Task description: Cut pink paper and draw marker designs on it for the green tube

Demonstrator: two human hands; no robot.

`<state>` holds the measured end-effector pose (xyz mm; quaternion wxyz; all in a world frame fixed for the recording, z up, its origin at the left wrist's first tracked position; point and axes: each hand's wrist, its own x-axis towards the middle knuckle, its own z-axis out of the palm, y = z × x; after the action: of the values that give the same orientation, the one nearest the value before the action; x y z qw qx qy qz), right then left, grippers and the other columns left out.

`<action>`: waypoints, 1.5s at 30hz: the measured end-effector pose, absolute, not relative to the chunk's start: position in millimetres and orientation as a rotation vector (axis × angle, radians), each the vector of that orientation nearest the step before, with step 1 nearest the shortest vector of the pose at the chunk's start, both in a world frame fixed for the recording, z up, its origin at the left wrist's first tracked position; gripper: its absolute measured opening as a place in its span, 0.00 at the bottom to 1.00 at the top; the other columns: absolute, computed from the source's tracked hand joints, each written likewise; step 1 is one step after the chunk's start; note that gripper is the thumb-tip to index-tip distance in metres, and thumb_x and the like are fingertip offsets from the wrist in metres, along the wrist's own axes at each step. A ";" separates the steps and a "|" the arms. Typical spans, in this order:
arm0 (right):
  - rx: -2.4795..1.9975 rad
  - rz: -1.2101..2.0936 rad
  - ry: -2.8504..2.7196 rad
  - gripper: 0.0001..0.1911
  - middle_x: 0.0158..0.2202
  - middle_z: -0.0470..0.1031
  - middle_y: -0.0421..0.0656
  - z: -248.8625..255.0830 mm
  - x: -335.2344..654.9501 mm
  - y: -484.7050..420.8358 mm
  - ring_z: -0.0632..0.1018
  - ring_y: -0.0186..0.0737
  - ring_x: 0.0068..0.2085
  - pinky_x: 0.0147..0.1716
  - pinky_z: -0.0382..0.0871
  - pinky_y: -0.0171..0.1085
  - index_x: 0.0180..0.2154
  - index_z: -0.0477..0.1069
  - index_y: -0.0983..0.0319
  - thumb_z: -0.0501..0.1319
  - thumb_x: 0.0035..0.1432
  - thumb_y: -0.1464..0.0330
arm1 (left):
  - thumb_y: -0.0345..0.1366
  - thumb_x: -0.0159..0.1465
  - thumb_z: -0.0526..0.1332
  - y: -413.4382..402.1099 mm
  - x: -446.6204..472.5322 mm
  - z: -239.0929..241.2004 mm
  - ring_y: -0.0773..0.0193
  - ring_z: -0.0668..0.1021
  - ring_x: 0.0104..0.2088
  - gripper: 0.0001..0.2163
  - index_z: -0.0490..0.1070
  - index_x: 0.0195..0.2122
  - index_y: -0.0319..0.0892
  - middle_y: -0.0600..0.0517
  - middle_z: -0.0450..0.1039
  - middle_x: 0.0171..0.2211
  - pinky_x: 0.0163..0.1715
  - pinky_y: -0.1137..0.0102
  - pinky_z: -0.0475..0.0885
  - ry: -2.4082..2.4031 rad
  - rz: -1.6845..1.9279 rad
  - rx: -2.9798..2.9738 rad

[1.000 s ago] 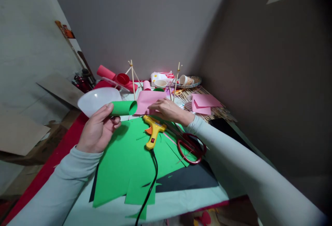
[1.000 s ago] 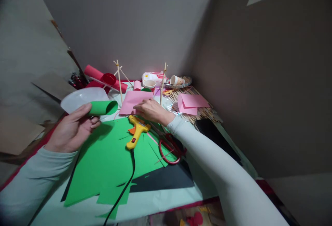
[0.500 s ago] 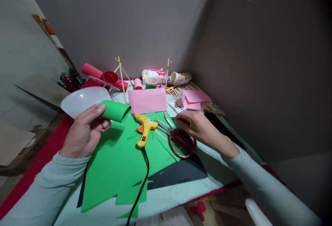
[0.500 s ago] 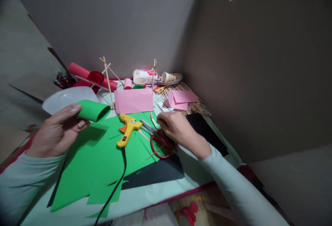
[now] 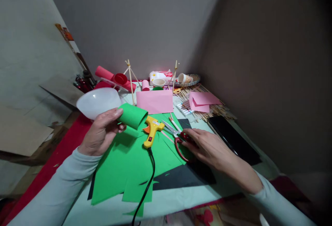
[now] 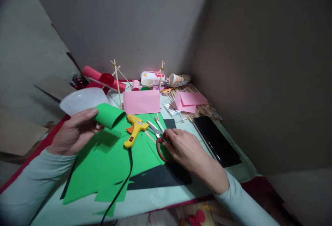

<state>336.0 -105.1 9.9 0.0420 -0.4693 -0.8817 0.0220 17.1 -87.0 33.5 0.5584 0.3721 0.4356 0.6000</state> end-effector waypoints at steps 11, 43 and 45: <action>-1.348 -0.387 -2.715 0.14 0.55 0.75 0.58 53.3 274.2 34.8 0.74 0.52 0.57 0.58 0.68 0.49 0.54 0.71 0.71 0.59 0.70 0.72 | 0.51 0.58 0.65 -65.6 -13.0 23.1 0.52 0.79 0.35 0.15 0.81 0.31 0.44 0.50 0.83 0.32 0.37 0.66 0.69 1.746 1.118 1.862; -1.049 0.130 -2.044 0.08 0.27 0.72 0.41 74.7 271.8 51.9 0.67 0.36 0.29 0.33 0.57 0.36 0.34 0.76 0.63 0.58 0.63 0.71 | 0.44 0.53 0.68 -58.9 -18.0 9.0 0.43 0.81 0.41 0.11 0.81 0.32 0.44 0.43 0.84 0.37 0.49 0.53 0.72 1.699 1.075 1.886; -1.021 0.236 -1.893 0.07 0.26 0.69 0.39 80.0 273.3 35.6 0.65 0.35 0.27 0.30 0.57 0.36 0.36 0.73 0.61 0.58 0.64 0.67 | 0.44 0.51 0.70 -60.0 -18.0 13.9 0.46 0.82 0.36 0.10 0.82 0.30 0.43 0.45 0.83 0.30 0.44 0.56 0.74 1.639 1.177 1.743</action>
<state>273.3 35.6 80.0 0.4699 -0.4164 -0.7723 0.0964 -18.0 -60.0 13.9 0.2352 0.6354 0.5974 0.4290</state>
